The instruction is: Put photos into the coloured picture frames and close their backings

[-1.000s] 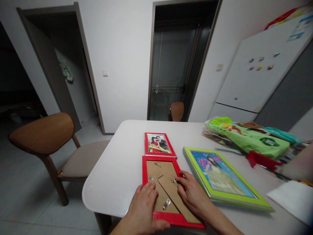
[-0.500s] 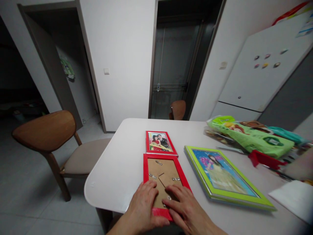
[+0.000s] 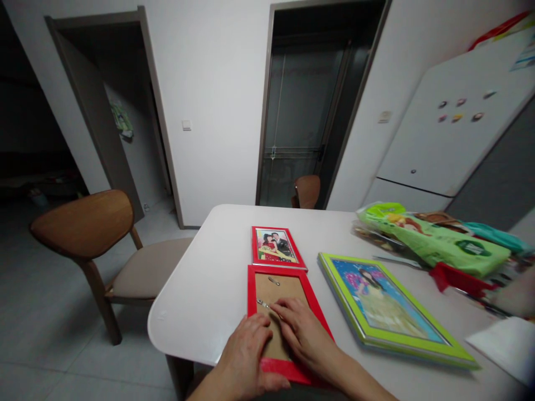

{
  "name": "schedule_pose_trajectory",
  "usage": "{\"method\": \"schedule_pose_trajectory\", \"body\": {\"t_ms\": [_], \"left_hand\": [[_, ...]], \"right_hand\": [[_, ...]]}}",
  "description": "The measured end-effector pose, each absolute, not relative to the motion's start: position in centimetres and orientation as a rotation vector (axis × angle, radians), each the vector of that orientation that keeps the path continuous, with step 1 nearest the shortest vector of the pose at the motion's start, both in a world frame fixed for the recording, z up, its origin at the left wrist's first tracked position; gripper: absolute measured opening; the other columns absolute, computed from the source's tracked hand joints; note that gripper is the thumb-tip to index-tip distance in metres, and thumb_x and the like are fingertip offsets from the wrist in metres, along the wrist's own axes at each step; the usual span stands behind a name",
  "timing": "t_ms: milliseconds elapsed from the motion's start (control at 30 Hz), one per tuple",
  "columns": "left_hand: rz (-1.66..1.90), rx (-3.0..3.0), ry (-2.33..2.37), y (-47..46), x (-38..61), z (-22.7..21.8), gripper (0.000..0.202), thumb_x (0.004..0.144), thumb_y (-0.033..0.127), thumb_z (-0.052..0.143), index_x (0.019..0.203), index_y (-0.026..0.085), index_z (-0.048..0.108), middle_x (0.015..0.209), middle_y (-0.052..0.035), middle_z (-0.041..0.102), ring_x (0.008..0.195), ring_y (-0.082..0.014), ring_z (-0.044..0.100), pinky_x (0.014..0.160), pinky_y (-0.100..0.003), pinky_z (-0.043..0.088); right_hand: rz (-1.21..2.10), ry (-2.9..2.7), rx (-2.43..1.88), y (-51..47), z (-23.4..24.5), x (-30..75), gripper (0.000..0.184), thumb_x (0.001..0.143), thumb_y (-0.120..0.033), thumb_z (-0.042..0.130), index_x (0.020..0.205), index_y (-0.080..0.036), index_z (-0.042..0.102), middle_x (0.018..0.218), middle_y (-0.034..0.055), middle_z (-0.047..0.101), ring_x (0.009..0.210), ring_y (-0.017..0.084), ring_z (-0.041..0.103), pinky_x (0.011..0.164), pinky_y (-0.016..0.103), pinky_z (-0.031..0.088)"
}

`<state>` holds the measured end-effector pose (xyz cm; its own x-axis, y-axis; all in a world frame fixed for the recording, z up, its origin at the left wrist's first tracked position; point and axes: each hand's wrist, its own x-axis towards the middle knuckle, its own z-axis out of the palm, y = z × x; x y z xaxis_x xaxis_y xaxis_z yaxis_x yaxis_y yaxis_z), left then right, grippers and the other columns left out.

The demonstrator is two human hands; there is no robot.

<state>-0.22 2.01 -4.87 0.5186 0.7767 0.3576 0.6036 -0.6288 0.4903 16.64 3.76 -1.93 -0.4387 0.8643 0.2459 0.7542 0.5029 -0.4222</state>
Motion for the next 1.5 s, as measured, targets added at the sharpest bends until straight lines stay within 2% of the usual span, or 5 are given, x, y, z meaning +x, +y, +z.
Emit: {"method": "schedule_pose_trajectory", "body": {"t_ms": [267, 500, 767, 1133, 1500], "left_hand": [[0.839, 2.451, 1.09, 2.2, -0.3, -4.6, 0.059, 0.048, 0.057, 0.066, 0.089, 0.015, 0.055, 0.107, -0.0115, 0.055, 0.1, -0.0255, 0.048, 0.089, -0.039, 0.037], [0.869, 2.489, 1.094, 2.3, -0.5, -5.5, 0.062, 0.048, 0.061, 0.063, 0.088, 0.015, 0.054, 0.106, -0.0137, 0.056, 0.101, -0.0275, 0.049, 0.091, -0.043, 0.035], [0.833, 2.492, 1.16, 1.9, -0.4, -6.2, 0.048, 0.049, 0.055, 0.066, 0.076, 0.018, 0.055, 0.111, -0.0109, 0.054, 0.104, -0.0275, 0.047, 0.092, -0.045, 0.032], [0.779, 2.448, 1.176, 1.9, -0.5, -5.8, 0.05, 0.044, 0.042, 0.074, 0.084, 0.017, 0.056, 0.112, -0.0099, 0.054, 0.104, -0.027, 0.047, 0.093, -0.044, 0.032], [0.65, 2.573, 1.213, 2.2, -0.5, -5.0, 0.047, 0.047, 0.042, 0.073, 0.083, 0.017, 0.056, 0.111, -0.0086, 0.055, 0.102, -0.0261, 0.049, 0.091, -0.043, 0.034]], "right_hand": [[0.22, -2.445, -1.375, 5.9, -2.0, 14.2, 0.021, 0.079, -0.021, 0.038, 0.077, -0.021, 0.059, 0.085, 0.0036, 0.053, 0.086, 0.017, 0.046, 0.074, 0.03, 0.033], [0.235, -2.29, -1.478, 7.5, -2.4, 15.5, 0.028, 0.077, -0.019, 0.039, 0.1, -0.018, 0.056, 0.098, 0.0068, 0.057, 0.093, 0.016, 0.048, 0.08, 0.026, 0.033], [0.171, -2.034, -1.843, 13.0, -3.1, 16.6, 0.025, 0.076, -0.031, 0.041, 0.071, -0.017, 0.061, 0.071, 0.0073, 0.063, 0.067, 0.017, 0.056, 0.057, 0.025, 0.035], [0.288, -2.081, -1.769, 12.3, -2.4, 16.8, 0.02, 0.072, -0.036, 0.048, 0.072, -0.022, 0.063, 0.075, -0.0005, 0.065, 0.069, 0.012, 0.056, 0.057, 0.019, 0.034], [0.247, -1.833, -2.019, 14.2, -3.2, 16.3, 0.021, 0.069, -0.037, 0.05, 0.069, -0.018, 0.059, 0.073, 0.0068, 0.064, 0.068, 0.018, 0.057, 0.052, 0.024, 0.032]]}}
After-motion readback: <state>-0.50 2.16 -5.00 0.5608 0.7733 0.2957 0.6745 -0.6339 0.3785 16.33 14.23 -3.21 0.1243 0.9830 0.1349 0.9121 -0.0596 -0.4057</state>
